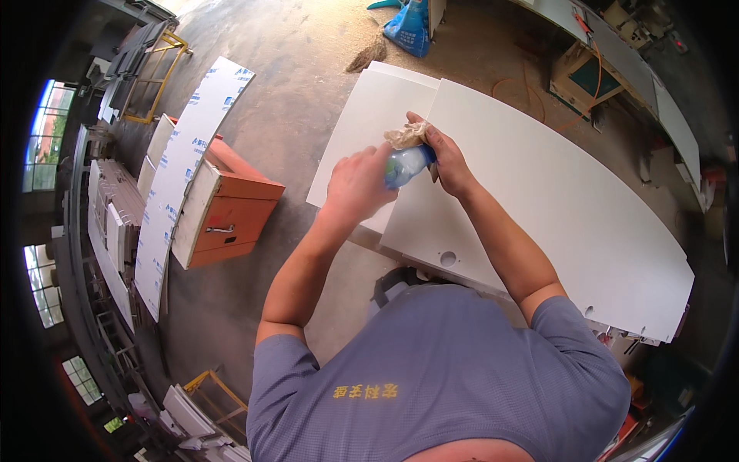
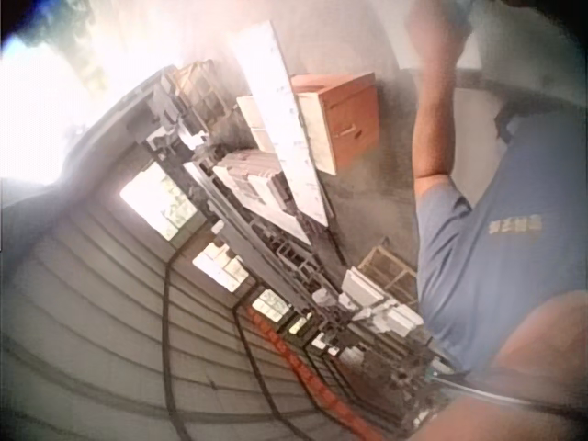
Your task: The person wipes down large white furniture panels using a cloth and liquid from a blue plastic bottle before moving them to a stack.
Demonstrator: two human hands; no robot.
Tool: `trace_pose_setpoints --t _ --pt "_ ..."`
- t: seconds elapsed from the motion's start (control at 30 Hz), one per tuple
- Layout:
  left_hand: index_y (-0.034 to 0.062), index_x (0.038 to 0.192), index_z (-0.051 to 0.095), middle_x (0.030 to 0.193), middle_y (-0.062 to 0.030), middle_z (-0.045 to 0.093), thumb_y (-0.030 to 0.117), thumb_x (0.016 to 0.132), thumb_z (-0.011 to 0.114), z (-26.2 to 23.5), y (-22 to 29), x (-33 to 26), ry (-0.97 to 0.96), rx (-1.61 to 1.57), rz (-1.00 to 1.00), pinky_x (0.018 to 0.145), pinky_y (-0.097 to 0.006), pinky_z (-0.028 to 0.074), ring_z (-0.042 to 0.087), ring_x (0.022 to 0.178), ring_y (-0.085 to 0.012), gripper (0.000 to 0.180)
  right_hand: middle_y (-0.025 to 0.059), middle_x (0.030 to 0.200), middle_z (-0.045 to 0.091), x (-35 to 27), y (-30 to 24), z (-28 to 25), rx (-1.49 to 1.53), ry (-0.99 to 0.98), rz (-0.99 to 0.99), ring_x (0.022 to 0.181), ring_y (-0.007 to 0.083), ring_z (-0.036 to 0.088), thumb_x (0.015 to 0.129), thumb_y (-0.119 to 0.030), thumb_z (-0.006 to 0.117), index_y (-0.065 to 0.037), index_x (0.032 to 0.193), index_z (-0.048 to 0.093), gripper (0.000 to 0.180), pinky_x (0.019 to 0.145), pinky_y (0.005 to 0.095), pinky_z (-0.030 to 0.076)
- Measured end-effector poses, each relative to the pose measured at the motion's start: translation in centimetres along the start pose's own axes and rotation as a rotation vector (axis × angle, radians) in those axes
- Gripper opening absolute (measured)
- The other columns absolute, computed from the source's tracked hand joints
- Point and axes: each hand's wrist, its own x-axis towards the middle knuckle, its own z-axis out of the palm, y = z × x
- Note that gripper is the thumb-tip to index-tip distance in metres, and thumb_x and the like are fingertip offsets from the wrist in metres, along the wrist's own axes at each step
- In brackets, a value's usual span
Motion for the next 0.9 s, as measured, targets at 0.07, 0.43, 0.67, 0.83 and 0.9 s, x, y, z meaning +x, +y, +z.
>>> trace_pose_setpoints --t 0.07,0.43,0.67,0.83,0.9 --pt "0.0044 0.119 0.059 0.102 -0.0175 0.068 0.022 0.072 0.083 0.0 -0.5 -0.3 0.012 -0.003 -0.011 0.084 -0.049 0.055 0.069 0.097 -0.0401 0.055 0.0133 0.158 0.050 0.1 -0.5 1.0 -0.071 0.018 -0.023 0.143 0.0194 0.047 0.114 -0.041 0.044 0.004 0.160 0.040 0.064 0.122 0.0312 0.032" --pt "0.0038 0.133 0.059 0.123 -0.0143 0.069 0.009 0.073 0.090 7.3 -5.3 1.6 0.611 -0.506 0.085 0.096 -0.043 0.054 0.066 0.111 -0.0345 0.068 0.0214 0.155 0.055 3.6 -4.0 7.8 -0.677 -0.058 -0.388 0.146 0.0303 0.050 0.112 -0.031 0.051 0.006 0.140 0.062 0.047 0.120 0.0360 0.038" --pt "0.0067 0.138 0.054 0.119 -0.0154 0.072 0.009 0.071 0.094 6.7 -7.9 0.3 0.561 -0.655 -0.134 0.095 -0.042 0.056 0.071 0.108 -0.0321 0.078 0.0152 0.117 0.072 4.0 -3.6 2.3 -0.018 0.139 -0.088 0.105 0.0199 0.067 0.114 -0.026 0.038 -0.001 0.129 0.069 0.042 0.103 0.0319 0.050" --pt "0.0067 0.133 0.054 0.107 -0.0128 0.074 0.011 0.075 0.092 7.7 -10.3 -0.5 0.619 -0.737 -0.197 0.086 -0.039 0.058 0.074 0.095 -0.0299 0.069 0.0262 0.144 0.057 -5.6 3.8 3.2 -1.472 -0.312 -0.560 0.139 0.0404 0.051 0.101 -0.025 0.055 0.004 0.136 0.058 0.045 0.123 0.0511 0.034" --pt "0.0074 0.133 0.053 0.109 -0.0124 0.074 0.012 0.076 0.090 7.5 -10.4 -0.9 0.615 -0.779 -0.200 0.088 -0.041 0.057 0.073 0.099 -0.0298 0.068 0.0265 0.157 0.046 -5.7 4.0 4.6 -1.597 -0.349 -0.382 0.151 0.0391 0.039 0.098 -0.035 0.059 0.004 0.149 0.048 0.066 0.128 0.0518 0.024"
